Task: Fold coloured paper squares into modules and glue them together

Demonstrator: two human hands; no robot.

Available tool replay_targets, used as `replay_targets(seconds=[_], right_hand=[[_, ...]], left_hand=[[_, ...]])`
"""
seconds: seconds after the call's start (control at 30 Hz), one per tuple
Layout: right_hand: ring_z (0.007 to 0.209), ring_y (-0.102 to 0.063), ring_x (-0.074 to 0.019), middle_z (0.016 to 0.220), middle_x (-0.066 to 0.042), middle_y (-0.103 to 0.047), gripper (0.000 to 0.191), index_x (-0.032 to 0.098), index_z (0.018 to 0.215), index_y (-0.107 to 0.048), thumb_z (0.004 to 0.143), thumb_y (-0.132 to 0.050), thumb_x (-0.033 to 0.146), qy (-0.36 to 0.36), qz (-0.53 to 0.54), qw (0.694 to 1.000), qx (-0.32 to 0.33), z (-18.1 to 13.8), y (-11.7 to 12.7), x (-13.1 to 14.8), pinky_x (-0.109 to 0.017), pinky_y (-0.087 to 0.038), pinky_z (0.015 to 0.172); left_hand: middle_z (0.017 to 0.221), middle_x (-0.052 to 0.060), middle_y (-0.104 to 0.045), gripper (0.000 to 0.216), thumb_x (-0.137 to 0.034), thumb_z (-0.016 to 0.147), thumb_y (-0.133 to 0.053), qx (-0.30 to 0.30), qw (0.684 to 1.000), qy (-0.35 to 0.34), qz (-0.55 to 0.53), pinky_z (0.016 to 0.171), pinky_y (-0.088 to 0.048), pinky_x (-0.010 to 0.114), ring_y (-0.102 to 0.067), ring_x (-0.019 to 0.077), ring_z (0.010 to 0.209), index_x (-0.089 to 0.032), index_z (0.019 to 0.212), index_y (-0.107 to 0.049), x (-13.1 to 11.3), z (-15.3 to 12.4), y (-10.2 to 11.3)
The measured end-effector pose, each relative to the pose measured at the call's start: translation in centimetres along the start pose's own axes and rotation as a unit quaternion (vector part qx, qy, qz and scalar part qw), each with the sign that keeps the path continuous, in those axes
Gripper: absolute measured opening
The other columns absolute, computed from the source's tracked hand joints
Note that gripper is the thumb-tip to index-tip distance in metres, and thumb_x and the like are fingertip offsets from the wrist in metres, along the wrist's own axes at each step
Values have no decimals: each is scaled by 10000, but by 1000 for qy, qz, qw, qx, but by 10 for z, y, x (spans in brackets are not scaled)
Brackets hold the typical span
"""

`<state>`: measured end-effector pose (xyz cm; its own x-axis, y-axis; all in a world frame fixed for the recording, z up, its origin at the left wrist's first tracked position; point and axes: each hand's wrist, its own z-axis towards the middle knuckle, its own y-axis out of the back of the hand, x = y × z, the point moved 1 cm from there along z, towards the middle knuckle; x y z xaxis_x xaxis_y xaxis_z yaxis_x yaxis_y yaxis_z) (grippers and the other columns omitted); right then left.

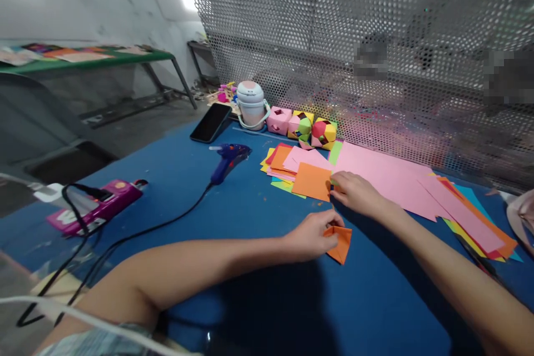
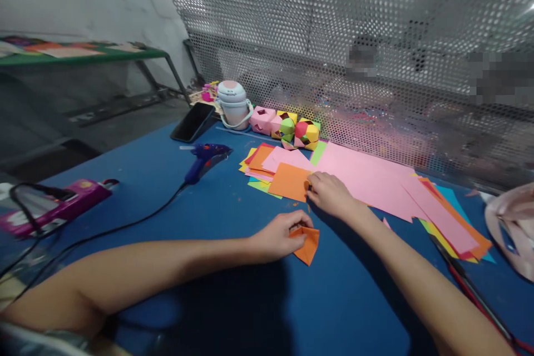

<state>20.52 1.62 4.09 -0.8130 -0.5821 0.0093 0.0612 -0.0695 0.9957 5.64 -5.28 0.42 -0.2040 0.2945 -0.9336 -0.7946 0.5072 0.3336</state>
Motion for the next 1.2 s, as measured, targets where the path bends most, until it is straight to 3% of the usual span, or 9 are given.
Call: replay_targets(seconds=[0.2,0.37,0.53,0.73,0.97,1.2], right_hand=[[1022,-534,-194,1097,-103,-601,252,151,1036,-561,839,-498,296,2,13,1000,4,69,-11,15,-278,-391,856],[994,-558,-319,1108,-204,-592,459,93,1056,-564,824,-444,471,-94,1,996,1,107,-19,25,-391,-428,789],[939,-594,-348,998,-219,-640,443,66,1123,-537,795,-470,357,-163,4,987,-2,122,-27,29,-437,-422,781],[903,-606,-312,934,-185,-657,282,131,908,-648,802,-435,281,-182,51,980,-59,123,-22,30,-391,-416,763],[604,-547,-153,625,-28,-580,364,142,684,-605,832,-336,336,-174,170,954,-174,124,0,10,-227,-350,513],[498,-395,-86,535,28,-415,323,136,586,-521,820,-328,248,-139,236,926,-260,121,17,7,-199,-292,467]], left_hand=[[807,20,-615,221,-137,687,-498,22,999,-3,43,605,-427,211,-543,128,677,-162,888,-587,-1,-1,0],[870,43,-627,240,-178,687,-552,37,994,-63,79,713,-445,226,-561,154,774,-161,923,-592,-3,-3,1],[886,46,-629,218,-177,704,-544,58,988,-100,102,756,-447,212,-571,149,820,-149,915,-589,0,-2,0],[895,60,-626,227,-167,717,-537,48,985,-117,114,762,-444,209,-573,152,839,-129,934,-587,3,-1,-2],[873,34,-619,266,-104,706,-496,57,993,-45,94,665,-431,198,-532,117,723,-145,953,-586,0,0,2],[682,-35,-517,295,-119,698,-471,48,997,67,3,493,-343,177,-417,68,512,-154,978,-559,7,3,-1]])
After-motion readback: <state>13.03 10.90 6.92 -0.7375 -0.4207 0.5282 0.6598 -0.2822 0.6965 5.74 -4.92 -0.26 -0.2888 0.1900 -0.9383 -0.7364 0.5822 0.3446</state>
